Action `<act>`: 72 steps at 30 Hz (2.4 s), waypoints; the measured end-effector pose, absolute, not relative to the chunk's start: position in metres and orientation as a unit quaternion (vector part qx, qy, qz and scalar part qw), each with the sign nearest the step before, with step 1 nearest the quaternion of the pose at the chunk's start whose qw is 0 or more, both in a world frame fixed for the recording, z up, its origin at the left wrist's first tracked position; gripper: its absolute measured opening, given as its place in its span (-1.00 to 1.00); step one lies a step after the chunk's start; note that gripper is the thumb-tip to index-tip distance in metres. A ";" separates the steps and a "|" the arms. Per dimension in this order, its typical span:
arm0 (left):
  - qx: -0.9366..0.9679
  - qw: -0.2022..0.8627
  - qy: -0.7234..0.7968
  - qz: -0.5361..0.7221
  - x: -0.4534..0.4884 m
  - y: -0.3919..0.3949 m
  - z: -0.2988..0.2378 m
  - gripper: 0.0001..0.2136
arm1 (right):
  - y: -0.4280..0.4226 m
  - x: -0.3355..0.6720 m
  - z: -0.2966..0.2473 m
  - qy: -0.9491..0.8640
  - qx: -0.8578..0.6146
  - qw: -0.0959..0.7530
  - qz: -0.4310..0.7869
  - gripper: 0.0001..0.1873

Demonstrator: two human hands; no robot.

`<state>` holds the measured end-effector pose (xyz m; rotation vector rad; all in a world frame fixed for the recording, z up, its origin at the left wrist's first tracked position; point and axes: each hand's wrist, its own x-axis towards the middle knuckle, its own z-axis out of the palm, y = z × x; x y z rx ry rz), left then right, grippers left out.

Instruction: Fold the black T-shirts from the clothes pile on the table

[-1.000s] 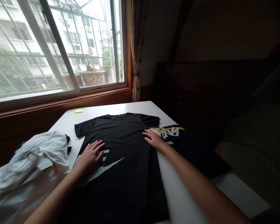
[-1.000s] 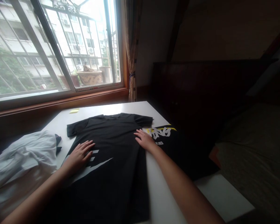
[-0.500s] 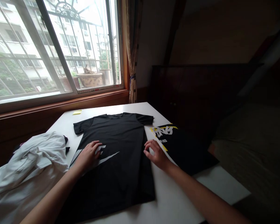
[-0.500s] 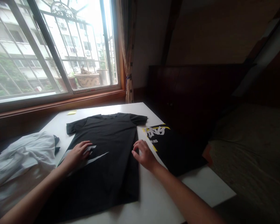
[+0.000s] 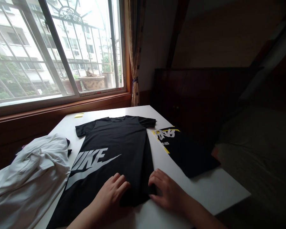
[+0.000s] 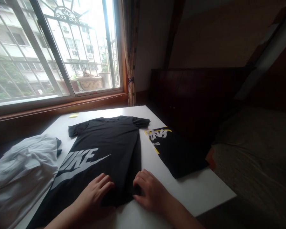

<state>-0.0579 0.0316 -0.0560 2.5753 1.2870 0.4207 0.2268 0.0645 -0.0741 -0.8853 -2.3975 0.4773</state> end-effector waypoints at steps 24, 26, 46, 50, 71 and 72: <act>0.894 0.060 0.429 0.114 -0.057 0.022 -0.052 -0.74 | 0.041 0.218 -0.076 -0.868 -0.413 0.273 -0.045 -0.49; 0.892 0.066 0.431 0.119 -0.057 0.022 -0.051 -0.72 | 0.043 0.217 -0.075 -0.871 -0.405 0.275 -0.050 -0.61; 0.864 -0.066 0.489 0.104 -0.101 0.052 -0.089 -0.48 | 0.020 0.283 -0.083 -0.822 -0.482 0.296 -0.063 -0.72; 0.870 -0.061 0.478 0.102 -0.106 0.052 -0.087 -0.45 | 0.022 0.294 -0.078 -0.839 -0.475 0.263 -0.035 -0.76; 0.878 -0.059 0.467 0.086 -0.104 0.047 -0.086 -0.45 | 0.084 0.213 -0.032 -0.899 -0.369 0.231 0.042 -0.57; 0.879 -0.057 0.465 0.090 -0.105 0.047 -0.086 -0.44 | 0.093 0.204 -0.035 -0.904 -0.364 0.221 0.042 -0.54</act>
